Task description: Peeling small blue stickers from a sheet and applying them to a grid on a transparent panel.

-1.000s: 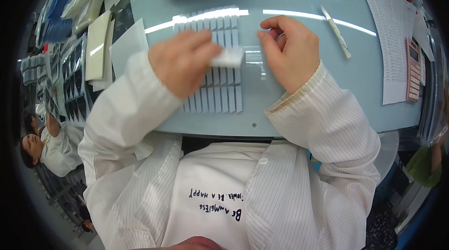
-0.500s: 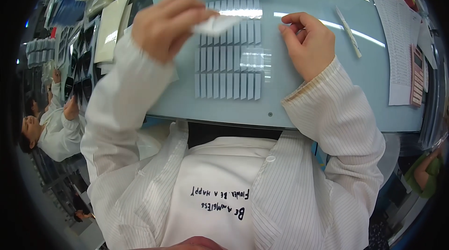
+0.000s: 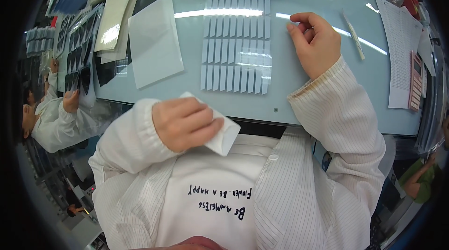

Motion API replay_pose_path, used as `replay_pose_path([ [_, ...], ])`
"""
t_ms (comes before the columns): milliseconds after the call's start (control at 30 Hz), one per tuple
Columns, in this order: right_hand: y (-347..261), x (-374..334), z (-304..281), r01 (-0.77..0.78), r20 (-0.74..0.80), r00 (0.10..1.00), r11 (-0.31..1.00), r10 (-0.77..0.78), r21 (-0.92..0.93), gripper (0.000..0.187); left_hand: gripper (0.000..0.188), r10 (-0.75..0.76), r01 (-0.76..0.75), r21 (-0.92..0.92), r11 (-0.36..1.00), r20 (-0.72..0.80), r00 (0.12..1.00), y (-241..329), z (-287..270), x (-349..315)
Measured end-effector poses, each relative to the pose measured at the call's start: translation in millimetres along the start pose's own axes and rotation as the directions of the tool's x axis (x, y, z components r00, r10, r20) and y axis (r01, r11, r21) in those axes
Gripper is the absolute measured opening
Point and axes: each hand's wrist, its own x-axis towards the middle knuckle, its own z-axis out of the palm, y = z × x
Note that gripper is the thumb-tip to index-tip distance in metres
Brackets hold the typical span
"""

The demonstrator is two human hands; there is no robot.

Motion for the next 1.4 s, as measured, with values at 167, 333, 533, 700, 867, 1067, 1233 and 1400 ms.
replay_pose_path([
  [167, -7, -1, 0, -0.025, -0.003, 1.0, 0.999, 0.025, -0.044, 0.02, 0.033, 0.001, 0.005, -0.083, 0.997, 0.067, 0.998, -2, -11, -8],
  [333, -2, -2, -1, -0.018, -0.012, 1.0, 0.999, 0.017, -0.04, 0.021, 0.031, 0.055, -0.023, 0.198, 0.98, -0.156, 0.986, -56, -11, 29],
  [533, -2, -2, 2, -0.019, -0.011, 1.0, 1.0, 0.019, -0.011, 0.021, 0.027, 0.052, -0.049, 0.095, 0.994, -0.024, 0.998, -50, 15, 34],
  [700, -4, -4, -1, 0.019, -0.01, 1.0, 1.0, -0.02, -0.022, 0.021, 0.025, 0.019, -0.02, 0.029, 0.999, 0.028, 0.999, -24, -3, -3],
  [867, -7, -2, -1, 0.057, -0.004, 0.998, 0.998, -0.057, -0.04, 0.02, 0.032, 0.012, -0.012, -0.008, 1.0, 0.092, 0.996, -22, -17, -15],
  [1067, -6, -2, 1, 0.05, -0.014, 0.999, 0.999, -0.051, -0.018, 0.02, 0.029, 0.055, 0.001, 0.264, 0.965, -0.205, 0.977, -122, -2, 61],
  [1233, -5, -3, 2, 0.067, -0.007, 0.998, 0.998, -0.067, -0.006, 0.019, 0.016, -0.137, 0.172, 0.295, 0.94, -0.133, 0.982, -168, 26, 106],
  [1400, -1, -4, 0, 0.045, -0.006, 0.999, 0.998, -0.044, 0.055, 0.018, 0.019, -0.15, 0.158, 0.199, 0.967, -0.054, 0.987, -141, 22, 80],
])
